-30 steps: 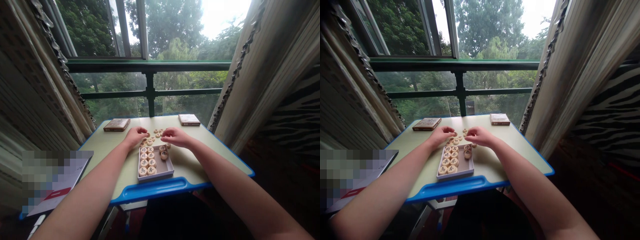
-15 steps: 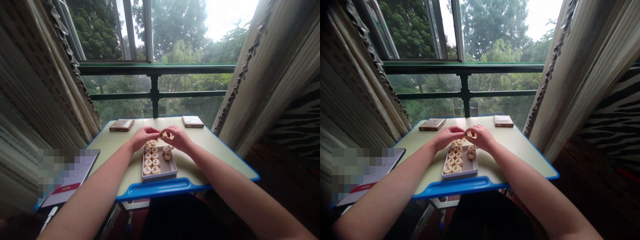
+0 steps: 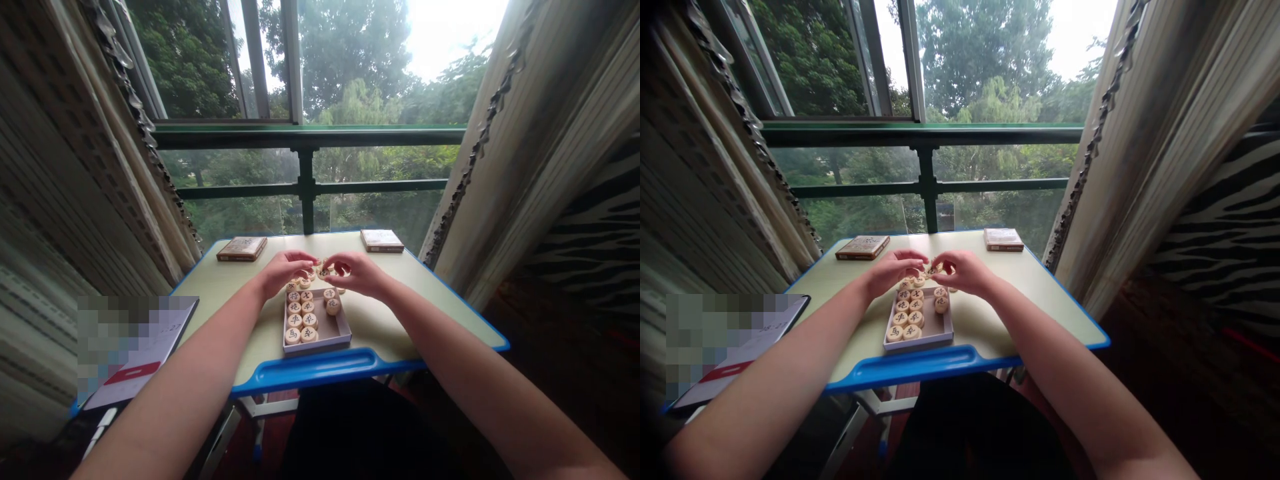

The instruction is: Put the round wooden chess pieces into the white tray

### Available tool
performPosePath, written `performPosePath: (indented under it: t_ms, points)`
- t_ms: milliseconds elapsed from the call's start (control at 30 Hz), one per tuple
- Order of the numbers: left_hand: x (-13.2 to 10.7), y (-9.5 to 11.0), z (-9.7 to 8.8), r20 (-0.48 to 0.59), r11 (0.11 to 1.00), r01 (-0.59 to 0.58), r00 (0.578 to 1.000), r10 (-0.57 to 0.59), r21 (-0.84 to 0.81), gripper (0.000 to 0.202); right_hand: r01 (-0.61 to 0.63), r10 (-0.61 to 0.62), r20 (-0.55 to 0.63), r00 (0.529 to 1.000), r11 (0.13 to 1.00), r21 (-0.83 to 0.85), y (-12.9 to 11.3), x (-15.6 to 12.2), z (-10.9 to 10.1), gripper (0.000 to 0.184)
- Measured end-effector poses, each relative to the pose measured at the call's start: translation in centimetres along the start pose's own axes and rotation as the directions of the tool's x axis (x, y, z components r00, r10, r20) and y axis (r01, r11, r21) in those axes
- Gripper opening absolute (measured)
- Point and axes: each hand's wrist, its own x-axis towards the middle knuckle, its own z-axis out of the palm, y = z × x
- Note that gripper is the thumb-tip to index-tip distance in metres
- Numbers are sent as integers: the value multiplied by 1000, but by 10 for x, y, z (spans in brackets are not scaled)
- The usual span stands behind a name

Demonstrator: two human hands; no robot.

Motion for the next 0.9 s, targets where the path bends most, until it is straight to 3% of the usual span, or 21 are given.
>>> performPosePath:
  t_ms: [100,167,333,900]
  points:
    - [-1,2,0,12,992,-32,999,31,122,24,-44,37,217,975,999,27,-12,-16,-12,20]
    - [-3,4,1,27,980,-49,999,45,194,26,-49,34,292,956,998,42,-18,-29,-16,21]
    - [-5,6,4,41,965,-28,999,17,262,30,-88,69,312,948,995,46,-22,-51,-11,21]
    - [0,1,3,-72,966,-30,996,51,258,28,-201,207,452,867,978,-63,-28,-42,-10,22]
